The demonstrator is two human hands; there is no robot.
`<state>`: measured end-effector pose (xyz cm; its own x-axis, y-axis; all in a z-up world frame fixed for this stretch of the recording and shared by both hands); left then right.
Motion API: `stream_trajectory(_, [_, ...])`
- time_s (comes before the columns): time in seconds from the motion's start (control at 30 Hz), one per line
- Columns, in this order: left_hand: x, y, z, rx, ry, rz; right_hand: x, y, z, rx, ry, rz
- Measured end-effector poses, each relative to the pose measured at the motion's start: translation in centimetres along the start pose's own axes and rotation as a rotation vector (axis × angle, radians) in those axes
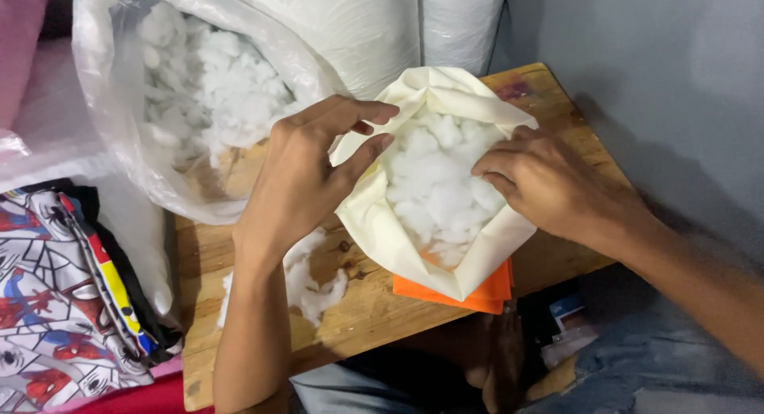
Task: The person takes handfuls of white cotton from a large plastic bag and places them into a small, cream-colored pillowcase. They repeatedly fluff and arrange the cotton inside the pillowcase to fill it evenly.
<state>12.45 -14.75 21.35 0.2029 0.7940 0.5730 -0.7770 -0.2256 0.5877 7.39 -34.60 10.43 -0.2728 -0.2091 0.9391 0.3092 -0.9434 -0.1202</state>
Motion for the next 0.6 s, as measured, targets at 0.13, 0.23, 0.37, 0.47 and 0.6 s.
stream_trajectory(0.13, [1.6,0.1,-0.4,-0.017,0.017,0.051,-3.9,1.2,-0.9,0.082,0.031,-0.039])
stream_trajectory(0.23, [4.3,0.1,-1.4,-0.014,0.055,0.127,-0.8,-0.4,-0.3,0.092,0.077,0.003])
stream_trajectory(0.37, [5.9,-5.2,-4.6,0.268,-0.063,0.3,2.3,-0.7,0.0,0.009,0.171,0.221])
stream_trajectory(0.47, [2.3,-10.2,-8.6,0.593,-0.363,0.446,-2.6,2.0,-0.5,-0.029,0.055,0.183])
stream_trajectory(0.6, [-2.6,-15.6,-15.3,0.766,-0.629,0.523,-0.8,1.2,-0.1,-0.056,0.11,0.273])
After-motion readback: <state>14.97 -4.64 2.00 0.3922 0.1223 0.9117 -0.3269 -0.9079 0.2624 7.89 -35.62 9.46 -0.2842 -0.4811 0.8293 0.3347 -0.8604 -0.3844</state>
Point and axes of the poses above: each hand's wrist, its own z-axis towards the middle knuckle, its own x-axis out of the back of the hand, y = z × x, the point moved 10 cm from there along z, towards the middle knuckle, and after that the axes turned 8 degrees about y, right-handed, at the moved point
